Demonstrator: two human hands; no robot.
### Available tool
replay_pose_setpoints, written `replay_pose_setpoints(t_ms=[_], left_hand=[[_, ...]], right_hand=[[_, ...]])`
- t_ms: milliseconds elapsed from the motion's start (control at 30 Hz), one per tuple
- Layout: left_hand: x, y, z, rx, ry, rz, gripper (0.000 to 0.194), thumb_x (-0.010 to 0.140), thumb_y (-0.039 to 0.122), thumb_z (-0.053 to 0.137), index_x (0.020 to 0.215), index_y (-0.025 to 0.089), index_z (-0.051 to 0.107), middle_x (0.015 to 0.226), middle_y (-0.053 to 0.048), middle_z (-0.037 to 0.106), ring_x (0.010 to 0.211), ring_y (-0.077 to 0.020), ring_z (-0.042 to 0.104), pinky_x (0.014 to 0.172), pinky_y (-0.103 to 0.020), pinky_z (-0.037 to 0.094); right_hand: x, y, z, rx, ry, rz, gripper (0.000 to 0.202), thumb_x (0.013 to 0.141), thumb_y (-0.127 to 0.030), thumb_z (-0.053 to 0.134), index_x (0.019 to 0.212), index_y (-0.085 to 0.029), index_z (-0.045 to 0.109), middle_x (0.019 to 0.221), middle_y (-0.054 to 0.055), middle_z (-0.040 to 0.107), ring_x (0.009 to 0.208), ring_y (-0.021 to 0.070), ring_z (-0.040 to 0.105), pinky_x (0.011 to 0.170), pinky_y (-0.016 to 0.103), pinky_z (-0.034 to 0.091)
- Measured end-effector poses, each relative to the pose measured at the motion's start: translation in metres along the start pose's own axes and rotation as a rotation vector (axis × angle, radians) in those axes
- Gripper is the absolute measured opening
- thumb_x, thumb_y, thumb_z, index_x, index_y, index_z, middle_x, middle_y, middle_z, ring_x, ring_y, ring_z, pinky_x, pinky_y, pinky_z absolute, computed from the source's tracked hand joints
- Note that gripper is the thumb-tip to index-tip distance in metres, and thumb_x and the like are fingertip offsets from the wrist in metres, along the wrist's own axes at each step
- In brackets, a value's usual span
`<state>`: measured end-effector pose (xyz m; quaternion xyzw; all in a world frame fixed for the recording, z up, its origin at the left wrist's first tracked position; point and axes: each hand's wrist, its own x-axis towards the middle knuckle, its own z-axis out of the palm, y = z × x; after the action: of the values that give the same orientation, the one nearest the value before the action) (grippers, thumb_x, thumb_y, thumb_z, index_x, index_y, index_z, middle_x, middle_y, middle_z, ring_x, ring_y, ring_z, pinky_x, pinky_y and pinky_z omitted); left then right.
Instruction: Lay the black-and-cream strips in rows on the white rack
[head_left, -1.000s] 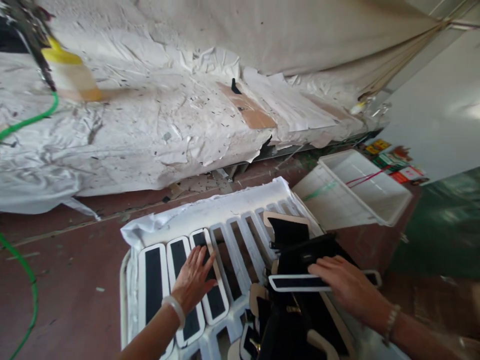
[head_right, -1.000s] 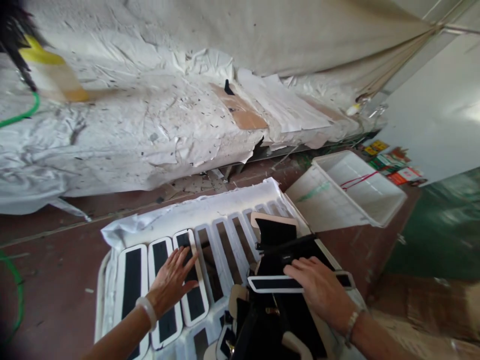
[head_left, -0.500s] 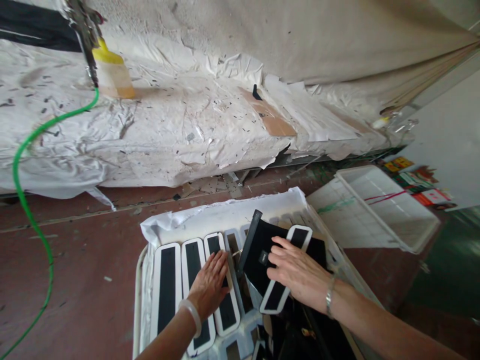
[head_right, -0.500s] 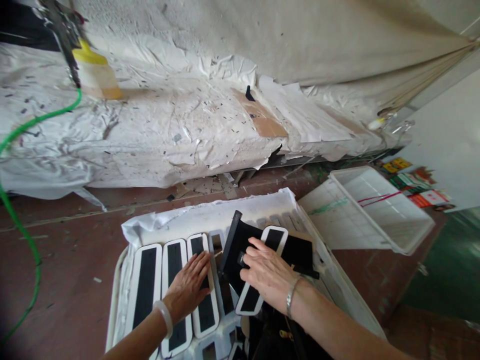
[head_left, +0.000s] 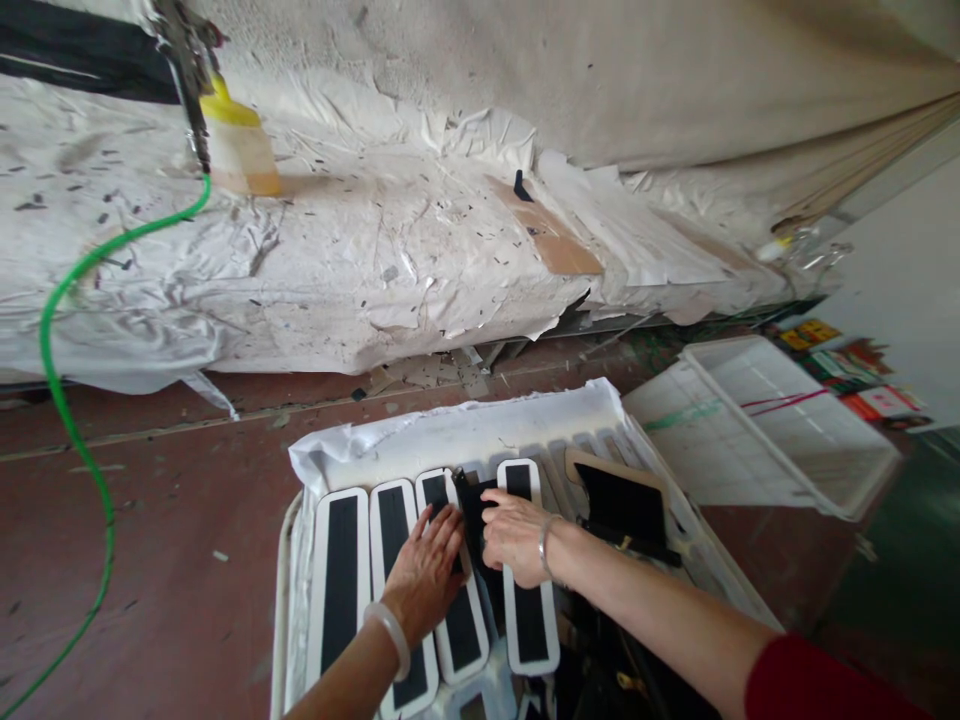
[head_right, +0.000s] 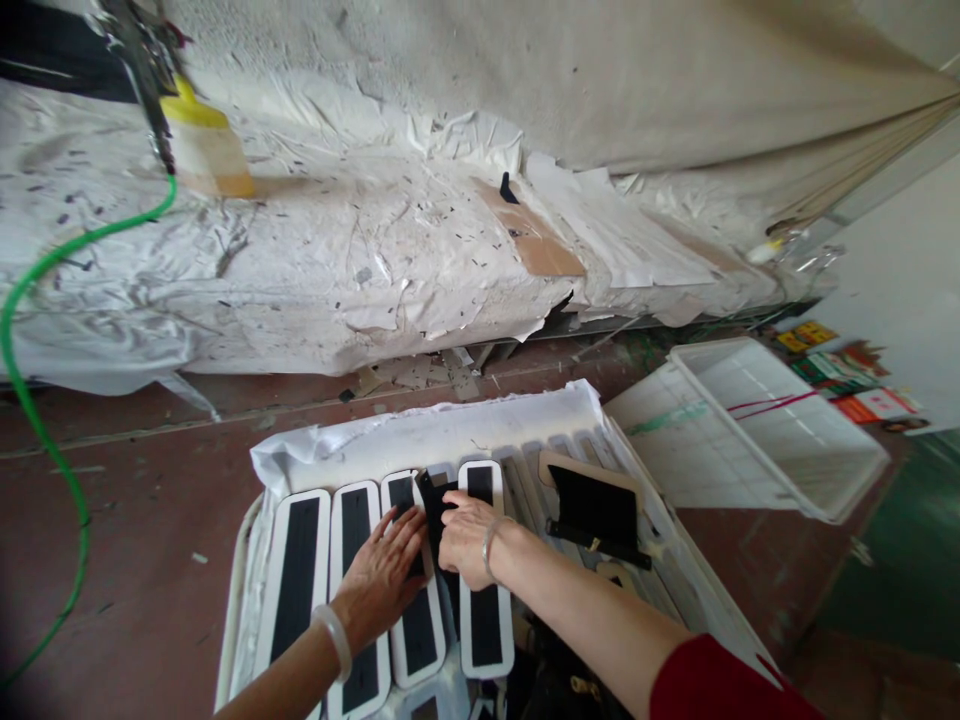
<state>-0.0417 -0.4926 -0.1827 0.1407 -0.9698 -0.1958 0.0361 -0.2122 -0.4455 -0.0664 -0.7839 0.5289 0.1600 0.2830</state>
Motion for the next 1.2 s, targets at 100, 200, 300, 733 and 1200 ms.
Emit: replay_pose_setpoints(t_ms=[100,200,300,733,1200], left_hand=[[0.0,0.0,-0.001,-0.001,-0.01,-0.011,0.052,0.089,0.034,0.046,0.136,0.012,0.05,0.145,-0.012,0.047,0.138,-0.0267,0.038,0.116,-0.05,0.029],[0.001,-0.001,0.0,-0.014,-0.014,-0.018,0.053,0.091,0.035,0.045,0.139,0.014,0.047,0.148,-0.01,0.045,0.139,-0.0267,0.037,0.116,-0.051,0.029],[0.003,-0.001,0.002,-0.035,-0.008,-0.026,0.055,0.092,0.036,0.044,0.142,0.015,0.043,0.149,-0.009,0.044,0.138,-0.0273,0.038,0.116,-0.052,0.029],[0.006,0.001,0.01,0.024,0.106,-0.058,0.052,0.094,0.046,0.042,0.136,0.016,0.05,0.143,-0.008,0.051,0.132,-0.0257,0.046,0.112,-0.049,0.033],[0.006,0.003,0.016,0.223,0.354,0.028,0.058,0.087,0.044,0.058,0.136,0.015,0.05,0.135,-0.006,0.058,0.124,-0.0257,0.051,0.105,-0.046,0.037]], right_hand=[[0.004,0.009,0.002,0.043,-0.002,0.028,0.021,0.044,-0.004,0.052,0.038,-0.022,0.042,0.041,-0.006,0.037,0.062,0.0158,0.044,0.107,0.038,0.023],[-0.006,0.018,0.006,0.059,-0.016,0.06,0.019,0.044,-0.004,0.051,0.039,-0.021,0.045,0.04,-0.007,0.037,0.056,0.0135,0.04,0.103,0.042,0.025],[-0.013,0.02,0.013,0.053,-0.063,0.041,0.02,0.045,-0.002,0.053,0.043,-0.022,0.052,0.042,-0.008,0.04,0.056,0.0127,0.041,0.102,0.044,0.025],[0.024,0.011,0.046,-0.119,0.26,0.098,0.022,0.085,-0.009,0.051,0.09,-0.013,0.072,0.091,0.01,0.07,0.118,0.0242,0.051,0.119,0.04,0.011],[0.014,-0.006,0.157,0.682,1.11,0.918,0.044,0.089,-0.025,0.04,0.13,-0.013,0.051,0.125,0.018,0.06,0.117,0.0278,0.056,0.101,0.044,0.044]])
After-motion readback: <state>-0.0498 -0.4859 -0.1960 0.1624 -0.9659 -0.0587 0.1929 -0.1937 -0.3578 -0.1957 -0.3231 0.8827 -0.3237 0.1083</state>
